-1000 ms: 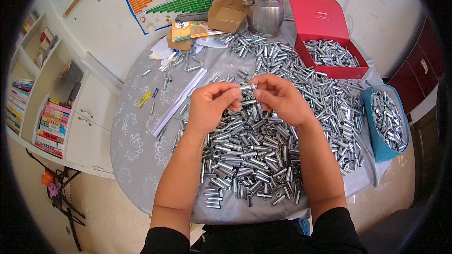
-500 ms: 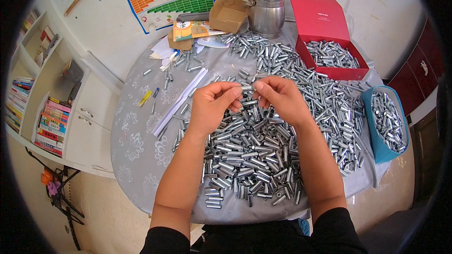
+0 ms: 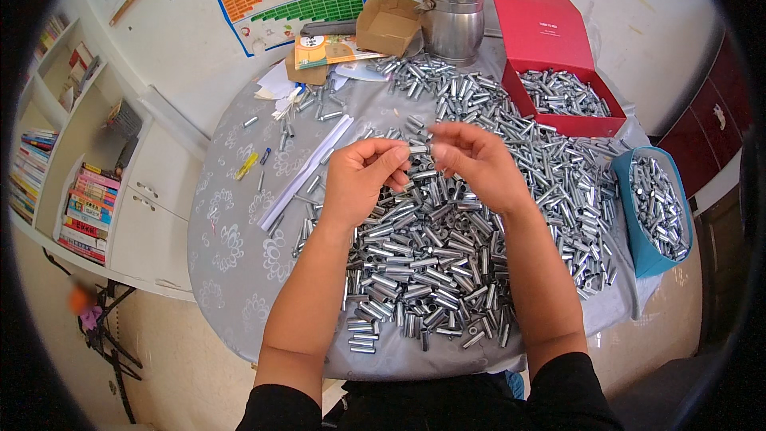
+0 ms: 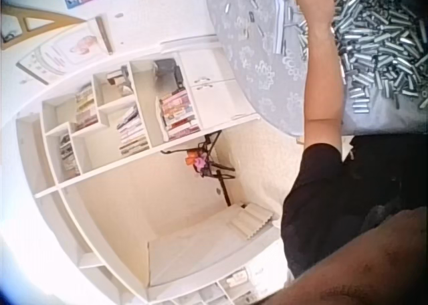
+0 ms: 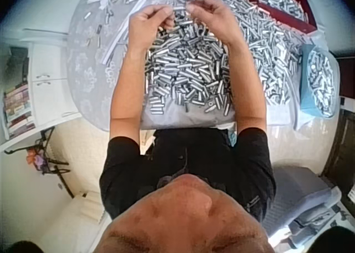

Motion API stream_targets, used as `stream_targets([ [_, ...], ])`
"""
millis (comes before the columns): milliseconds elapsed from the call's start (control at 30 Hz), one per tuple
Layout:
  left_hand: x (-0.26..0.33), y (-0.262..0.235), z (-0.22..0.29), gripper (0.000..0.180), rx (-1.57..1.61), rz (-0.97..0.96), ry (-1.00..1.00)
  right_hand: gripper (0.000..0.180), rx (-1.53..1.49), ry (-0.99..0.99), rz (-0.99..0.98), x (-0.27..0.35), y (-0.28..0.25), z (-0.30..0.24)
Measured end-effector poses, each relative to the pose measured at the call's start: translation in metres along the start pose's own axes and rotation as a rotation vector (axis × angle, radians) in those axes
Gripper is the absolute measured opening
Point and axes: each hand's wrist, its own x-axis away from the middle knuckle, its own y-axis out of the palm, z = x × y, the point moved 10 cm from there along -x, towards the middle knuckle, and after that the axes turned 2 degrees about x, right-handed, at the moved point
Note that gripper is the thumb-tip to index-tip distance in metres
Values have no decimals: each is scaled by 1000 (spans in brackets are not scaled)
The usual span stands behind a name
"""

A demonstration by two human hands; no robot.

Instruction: The person repeatedly picks up small cylindrical metal parts from a large pile on a table and joins them together by hand. They then place the assembled pairs back onto the pile. The process is repetitive and involves handling the parts one at a time.

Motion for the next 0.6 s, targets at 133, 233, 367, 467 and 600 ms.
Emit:
stream_targets([
  [133, 0, 3, 0, 19, 6, -16, 8, 23, 63, 38, -42, -3, -4, 12],
  [233, 0, 2, 0, 19, 3, -14, 7, 22, 38, 0, -3, -2, -1, 5],
  [367, 0, 1, -1, 20, -7, -16, 4, 21, 41, 55, -76, -4, 0, 18],
  [467, -1, 0, 0, 20, 15, -12, 6, 23, -16, -15, -17, -1, 3, 3],
  [600, 0, 3, 1, 20, 11, -15, 7, 24, 117, 157, -103, -5, 0, 28],
])
